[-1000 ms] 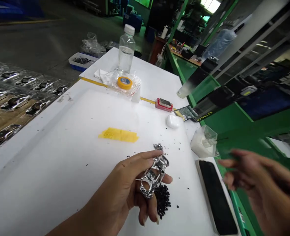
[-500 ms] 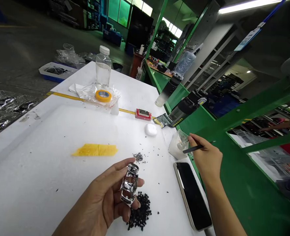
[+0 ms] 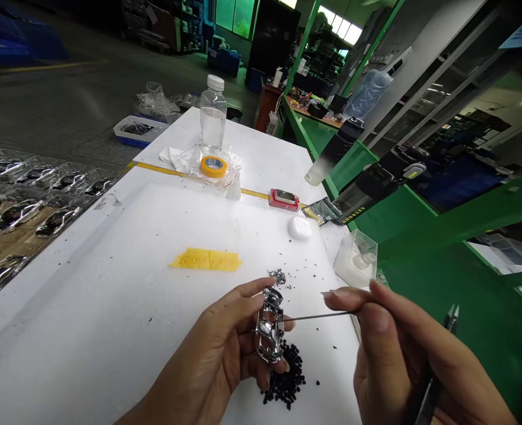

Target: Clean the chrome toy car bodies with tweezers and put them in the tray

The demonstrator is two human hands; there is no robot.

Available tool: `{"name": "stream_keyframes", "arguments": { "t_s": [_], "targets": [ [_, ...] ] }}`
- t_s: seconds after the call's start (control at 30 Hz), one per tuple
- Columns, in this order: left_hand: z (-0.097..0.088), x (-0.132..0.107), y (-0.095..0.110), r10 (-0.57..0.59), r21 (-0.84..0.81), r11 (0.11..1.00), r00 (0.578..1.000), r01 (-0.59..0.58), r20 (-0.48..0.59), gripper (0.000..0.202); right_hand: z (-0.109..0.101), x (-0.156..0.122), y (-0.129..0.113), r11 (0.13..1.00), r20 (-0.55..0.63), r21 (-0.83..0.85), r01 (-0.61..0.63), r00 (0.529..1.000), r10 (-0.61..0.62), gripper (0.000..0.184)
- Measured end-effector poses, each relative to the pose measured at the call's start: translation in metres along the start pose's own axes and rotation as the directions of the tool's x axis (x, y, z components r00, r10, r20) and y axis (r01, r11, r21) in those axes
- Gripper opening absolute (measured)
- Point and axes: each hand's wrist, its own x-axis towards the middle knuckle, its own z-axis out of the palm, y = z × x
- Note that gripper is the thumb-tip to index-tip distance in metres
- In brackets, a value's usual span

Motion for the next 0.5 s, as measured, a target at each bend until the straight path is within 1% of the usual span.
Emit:
{"name": "stream_keyframes", "arguments": {
  "t_s": [0.07,0.13,0.27,0.33,0.43,0.5],
  "targets": [
    [-0.0005,0.0006,-0.0005,0.005,0.001,1.0,1.0,-0.005,0.003,0.052,0.0054,0.002,-0.0032,1.0,-0.009,0.014,0.002,1.0,-0.002,0.033],
    [-0.0012,0.001,-0.001,0.01,-0.001,1.0,1.0,-0.01,0.004,0.052,0.0064,0.0042,-0.0017,0.999,0.002,0.022,0.028,1.0,-0.028,0.035],
    [-0.0008,0.0008,-0.0006,0.018,0.001,1.0,0.999,-0.018,0.026,0.055,0.0039,0.0083,0.0033,0.992,0.076,0.049,0.116,0.99,-0.119,0.041],
    [0.0002,0.0006,-0.0002,0.023,-0.001,1.0,0.999,-0.023,0.036,0.055,0.0058,0.009,0.0019,0.992,0.071,0.059,0.109,0.991,-0.113,0.038],
    [0.001,0.0009,-0.0002,0.013,0.005,1.0,1.0,-0.014,0.017,0.055,0.0114,0.006,-0.0023,0.995,0.01,0.036,0.088,0.996,-0.088,0.034],
    [0.0007,0.0014,-0.0004,0.015,0.012,1.0,1.0,-0.015,0.01,0.054,0.0115,0.0021,-0.0004,0.997,0.021,0.022,0.079,0.997,-0.079,0.035]
  ]
}}
